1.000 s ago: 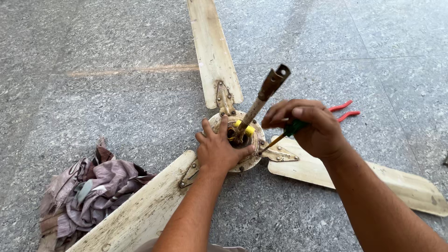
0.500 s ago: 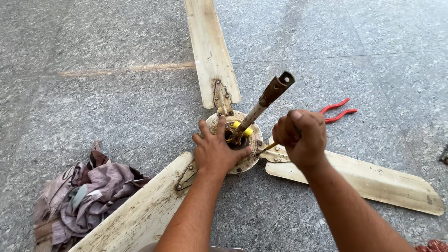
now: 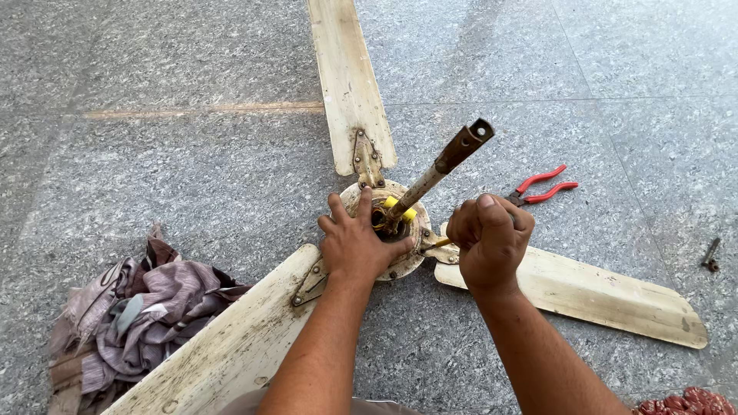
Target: The person sits on the floor and uses a screwdriver to tighten screws on the central hub of a ceiling fan. They rotate the fan to access different blades and continue tightening the screws.
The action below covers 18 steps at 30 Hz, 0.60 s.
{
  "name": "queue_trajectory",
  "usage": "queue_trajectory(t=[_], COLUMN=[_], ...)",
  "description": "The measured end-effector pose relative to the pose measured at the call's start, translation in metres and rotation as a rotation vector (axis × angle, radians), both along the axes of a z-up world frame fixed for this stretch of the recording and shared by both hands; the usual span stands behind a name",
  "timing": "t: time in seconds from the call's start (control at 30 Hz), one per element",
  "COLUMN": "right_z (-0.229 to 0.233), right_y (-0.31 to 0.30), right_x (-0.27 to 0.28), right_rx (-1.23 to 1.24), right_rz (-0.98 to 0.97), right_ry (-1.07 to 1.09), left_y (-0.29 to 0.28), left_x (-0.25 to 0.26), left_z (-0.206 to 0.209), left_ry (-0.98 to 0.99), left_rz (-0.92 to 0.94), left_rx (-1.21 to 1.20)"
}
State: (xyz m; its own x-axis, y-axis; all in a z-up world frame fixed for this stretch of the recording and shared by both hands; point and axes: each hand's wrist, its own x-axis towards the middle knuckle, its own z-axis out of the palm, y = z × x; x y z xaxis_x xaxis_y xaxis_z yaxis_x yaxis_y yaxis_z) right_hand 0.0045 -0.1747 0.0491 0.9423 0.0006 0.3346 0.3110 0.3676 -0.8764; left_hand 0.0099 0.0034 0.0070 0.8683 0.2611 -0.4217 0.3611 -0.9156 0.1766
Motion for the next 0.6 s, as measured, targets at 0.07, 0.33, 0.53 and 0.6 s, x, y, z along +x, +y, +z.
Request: queue_trajectory(t=[0.07, 0.33, 0.53, 0.6], right_z=[-0.001, -0.005, 0.013, 0.019], right_y=[0.0, -0.006, -0.027, -0.031], right_x=[0.0, 0.001, 0.035, 0.046], right_rx=[0.009, 0.012, -0.055, -0.073], right_rz=[-0.078, 0.009, 0.452, 0.565], right_ry=[-0.022, -0.093, 0.05, 0.083], left_y=[0.0, -0.002, 0.001, 0.001], left_x=[-0.001, -0.001, -0.002, -0.001], left_z=[-0.001, -0.006, 0.0, 0.001], left_ry=[0.007, -0.054, -0.025, -0.009], left_rz=[-0.008, 0.027, 0.013, 0.021], left_rx=[0.012, -0.001, -0.023, -0.037])
